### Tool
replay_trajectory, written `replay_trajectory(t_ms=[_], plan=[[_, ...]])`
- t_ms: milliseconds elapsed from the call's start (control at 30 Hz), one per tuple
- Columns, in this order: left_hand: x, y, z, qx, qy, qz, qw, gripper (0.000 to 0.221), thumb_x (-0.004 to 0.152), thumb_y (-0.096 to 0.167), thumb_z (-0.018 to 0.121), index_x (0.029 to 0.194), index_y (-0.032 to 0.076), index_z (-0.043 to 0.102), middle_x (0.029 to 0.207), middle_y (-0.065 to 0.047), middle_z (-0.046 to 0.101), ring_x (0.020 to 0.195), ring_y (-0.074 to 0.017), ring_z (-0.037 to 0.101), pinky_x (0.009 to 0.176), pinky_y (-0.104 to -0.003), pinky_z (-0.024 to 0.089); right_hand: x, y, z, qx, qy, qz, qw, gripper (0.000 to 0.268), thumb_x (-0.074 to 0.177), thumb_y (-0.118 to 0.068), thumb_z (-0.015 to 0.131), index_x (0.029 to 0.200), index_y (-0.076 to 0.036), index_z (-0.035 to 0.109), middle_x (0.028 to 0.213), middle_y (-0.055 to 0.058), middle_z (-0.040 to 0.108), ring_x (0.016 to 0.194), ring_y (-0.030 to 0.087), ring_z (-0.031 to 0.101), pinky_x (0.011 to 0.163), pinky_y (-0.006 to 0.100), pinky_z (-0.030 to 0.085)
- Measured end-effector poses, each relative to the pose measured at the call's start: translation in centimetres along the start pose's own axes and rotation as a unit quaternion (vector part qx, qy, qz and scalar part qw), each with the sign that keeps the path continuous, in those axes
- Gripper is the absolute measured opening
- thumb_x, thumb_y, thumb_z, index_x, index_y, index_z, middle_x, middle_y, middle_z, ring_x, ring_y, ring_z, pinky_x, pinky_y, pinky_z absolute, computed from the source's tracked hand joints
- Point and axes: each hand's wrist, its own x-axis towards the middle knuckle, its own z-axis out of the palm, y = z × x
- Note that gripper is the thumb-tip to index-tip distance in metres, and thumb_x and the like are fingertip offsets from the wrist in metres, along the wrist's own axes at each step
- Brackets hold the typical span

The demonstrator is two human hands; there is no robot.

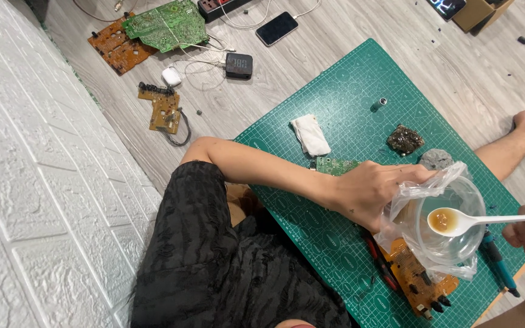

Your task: Repairing a circuit board using a soldering iron and preparing a chemical mixture in a plastic bag.

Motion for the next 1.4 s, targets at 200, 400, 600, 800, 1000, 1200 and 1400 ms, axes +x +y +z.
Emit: replay_trajectory(t_ms=[200, 400, 600, 800, 1000, 1200, 1400], plan=[[0.1, 0.2, -0.2, -0.010, -0.002, -0.004, 1.000, 0.088, 0.069, 0.043, 0.079, 0.130, -0.001, 0.033, 0.125, -0.007, 0.050, 0.079, -0.0143, 0.066, 0.049, -0.016, 0.057, -0.2, -0.3, 0.2, 0.012, 0.004, -0.006, 1.000, 0.039, 0.110, -0.048, 0.040, 0.085, -0.019, 0.043, 0.063, -0.008, 0.024, 0.057, 0.004, 0.024, 0.057, 0.022, 0.026], [-0.1, 0.3, 0.0, -0.027, -0.005, 0.009, 1.000, 0.070, 0.067, 0.035, 0.081, 0.117, -0.001, 0.049, 0.124, -0.005, 0.049, 0.086, -0.0151, 0.065, 0.054, -0.018, 0.059, -0.5, -0.7, 0.2, 0.000, 0.005, 0.002, 1.000, 0.033, 0.113, -0.042, 0.036, 0.092, -0.017, 0.043, 0.070, -0.005, 0.027, 0.061, 0.006, 0.024, 0.056, 0.024, 0.025], [-0.8, 0.4, 0.3, -0.066, -0.013, 0.020, 0.998, 0.089, 0.066, 0.040, 0.084, 0.131, 0.009, 0.031, 0.113, -0.004, 0.055, 0.079, -0.0150, 0.063, 0.071, -0.021, 0.062, -1.1, -3.5, 1.8, 0.004, -0.011, -0.037, 0.999, 0.035, 0.108, -0.034, 0.037, 0.080, -0.014, 0.044, 0.065, -0.005, 0.025, 0.059, 0.006, 0.026, 0.056, 0.021, 0.031], [-0.8, 1.4, -0.8, -0.155, -0.059, 0.046, 0.985, 0.074, 0.066, 0.031, 0.085, 0.123, 0.008, 0.043, 0.120, -0.003, 0.051, 0.088, -0.0151, 0.062, 0.075, -0.024, 0.060, -3.4, -7.3, 3.8, 0.029, 0.078, 0.025, 0.996, 0.021, 0.107, -0.019, 0.041, 0.106, -0.001, 0.051, 0.096, 0.010, 0.051, 0.077, 0.013, 0.050, 0.068, 0.018, 0.043], [0.4, 1.7, 0.3, -0.207, -0.061, 0.056, 0.975, 0.080, 0.070, 0.036, 0.084, 0.129, 0.010, 0.035, 0.120, -0.005, 0.056, 0.098, -0.0190, 0.067, 0.092, -0.029, 0.061, -3.5, -11.3, 5.5, 0.064, 0.048, 0.016, 0.997, 0.018, 0.098, -0.010, 0.044, 0.085, -0.003, 0.054, 0.075, 0.001, 0.046, 0.067, 0.008, 0.039, 0.062, 0.017, 0.036], [1.5, 3.4, -1.4, -0.232, -0.116, 0.008, 0.966, 0.073, 0.065, 0.027, 0.085, 0.121, 0.006, 0.043, 0.108, -0.009, 0.064, 0.087, -0.0206, 0.070, 0.080, -0.027, 0.061, -3.4, -11.2, 5.4, 0.114, -0.045, -0.052, 0.991, 0.018, 0.096, -0.008, 0.044, 0.083, -0.003, 0.055, 0.076, 0.002, 0.048, 0.067, 0.008, 0.040, 0.061, 0.017, 0.036], [1.9, 4.7, -1.5, -0.384, -0.248, -0.008, 0.889, 0.068, 0.072, 0.036, 0.074, 0.128, 0.015, 0.041, 0.119, -0.002, 0.061, 0.111, -0.0170, 0.065, 0.107, -0.030, 0.053, -5.1, -13.0, 6.2, 0.062, -0.033, -0.020, 0.997, 0.015, 0.091, -0.005, 0.049, 0.083, -0.002, 0.061, 0.079, 0.003, 0.055, 0.072, 0.008, 0.047, 0.066, 0.016, 0.041]])
